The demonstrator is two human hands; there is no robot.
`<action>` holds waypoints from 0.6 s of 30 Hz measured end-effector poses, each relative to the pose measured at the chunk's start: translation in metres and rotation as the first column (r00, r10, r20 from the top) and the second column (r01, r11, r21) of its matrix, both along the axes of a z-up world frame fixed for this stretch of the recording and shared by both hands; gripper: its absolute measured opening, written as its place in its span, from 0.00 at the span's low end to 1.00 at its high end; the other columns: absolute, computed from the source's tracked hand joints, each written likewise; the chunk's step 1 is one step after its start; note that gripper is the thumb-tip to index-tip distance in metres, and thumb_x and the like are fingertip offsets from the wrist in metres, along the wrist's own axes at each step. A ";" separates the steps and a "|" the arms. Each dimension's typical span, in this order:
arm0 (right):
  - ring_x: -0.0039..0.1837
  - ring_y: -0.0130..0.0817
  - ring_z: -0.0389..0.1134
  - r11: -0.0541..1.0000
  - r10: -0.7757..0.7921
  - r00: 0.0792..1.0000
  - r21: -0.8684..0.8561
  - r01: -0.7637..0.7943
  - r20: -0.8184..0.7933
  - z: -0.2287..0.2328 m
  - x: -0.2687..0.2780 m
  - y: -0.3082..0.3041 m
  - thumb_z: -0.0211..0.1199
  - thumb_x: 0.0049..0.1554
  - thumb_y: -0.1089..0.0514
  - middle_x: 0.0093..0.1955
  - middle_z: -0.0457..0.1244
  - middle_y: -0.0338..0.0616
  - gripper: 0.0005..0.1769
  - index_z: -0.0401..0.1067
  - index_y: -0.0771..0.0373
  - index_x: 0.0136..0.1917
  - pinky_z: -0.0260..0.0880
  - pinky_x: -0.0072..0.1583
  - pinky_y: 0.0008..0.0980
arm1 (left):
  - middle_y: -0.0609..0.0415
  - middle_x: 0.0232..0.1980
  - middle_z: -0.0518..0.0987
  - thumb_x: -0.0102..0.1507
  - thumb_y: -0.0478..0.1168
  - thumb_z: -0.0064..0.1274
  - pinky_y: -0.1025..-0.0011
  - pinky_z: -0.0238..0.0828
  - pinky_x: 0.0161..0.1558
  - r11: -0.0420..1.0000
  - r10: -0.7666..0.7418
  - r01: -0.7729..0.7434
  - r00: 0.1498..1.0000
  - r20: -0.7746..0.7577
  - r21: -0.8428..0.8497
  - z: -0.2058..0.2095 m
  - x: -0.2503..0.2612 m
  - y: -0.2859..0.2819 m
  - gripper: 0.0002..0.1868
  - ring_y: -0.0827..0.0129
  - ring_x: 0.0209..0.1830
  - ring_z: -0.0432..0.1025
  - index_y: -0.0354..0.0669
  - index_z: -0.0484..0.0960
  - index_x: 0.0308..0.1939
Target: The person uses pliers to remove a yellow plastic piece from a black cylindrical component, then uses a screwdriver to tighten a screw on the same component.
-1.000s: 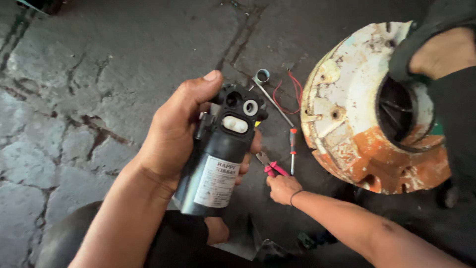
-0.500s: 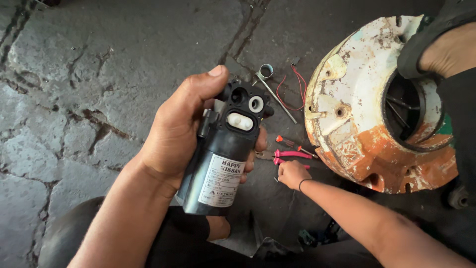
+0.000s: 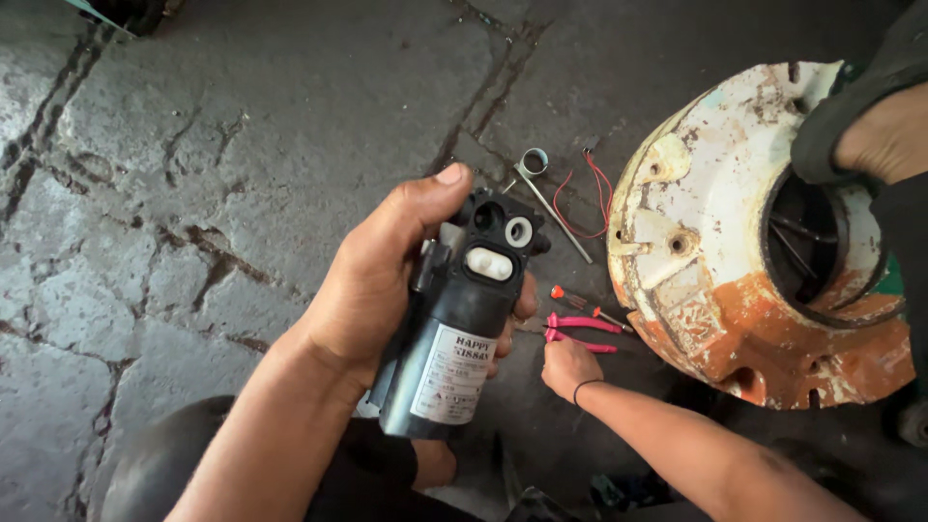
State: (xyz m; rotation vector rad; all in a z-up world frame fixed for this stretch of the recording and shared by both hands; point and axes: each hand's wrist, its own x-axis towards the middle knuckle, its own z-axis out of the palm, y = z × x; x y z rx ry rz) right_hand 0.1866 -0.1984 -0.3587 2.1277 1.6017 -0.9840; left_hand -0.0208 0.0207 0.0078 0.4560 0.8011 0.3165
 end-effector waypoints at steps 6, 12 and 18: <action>0.50 0.58 0.71 0.933 -0.124 0.952 0.295 0.208 -0.278 0.011 -0.009 0.074 0.62 0.53 0.48 0.43 0.70 0.59 0.16 0.75 0.62 0.45 0.70 0.52 0.53 | 0.41 0.29 0.82 0.66 0.62 0.44 0.61 0.76 0.24 0.999 0.014 -0.017 0.995 0.099 0.033 -0.005 -0.002 0.001 0.31 0.59 0.21 0.76 0.33 0.81 0.39; 0.52 0.58 0.70 0.855 -0.156 0.831 0.349 0.385 -0.534 0.003 -0.007 0.135 0.61 0.55 0.44 0.46 0.70 0.58 0.20 0.75 0.60 0.51 0.69 0.51 0.53 | 0.41 0.29 0.83 0.66 0.62 0.43 0.64 0.77 0.26 1.000 0.012 -0.012 0.999 0.038 0.017 -0.006 0.005 0.002 0.33 0.60 0.21 0.76 0.29 0.81 0.37; 0.52 0.52 0.71 0.796 -0.312 0.714 0.238 0.557 -0.627 -0.021 -0.028 0.136 0.60 0.56 0.44 0.47 0.71 0.54 0.20 0.76 0.60 0.52 0.69 0.52 0.50 | 0.41 0.30 0.82 0.66 0.61 0.43 0.63 0.78 0.28 0.999 0.041 -0.042 0.998 0.041 0.024 -0.006 0.005 0.005 0.30 0.60 0.22 0.76 0.34 0.80 0.39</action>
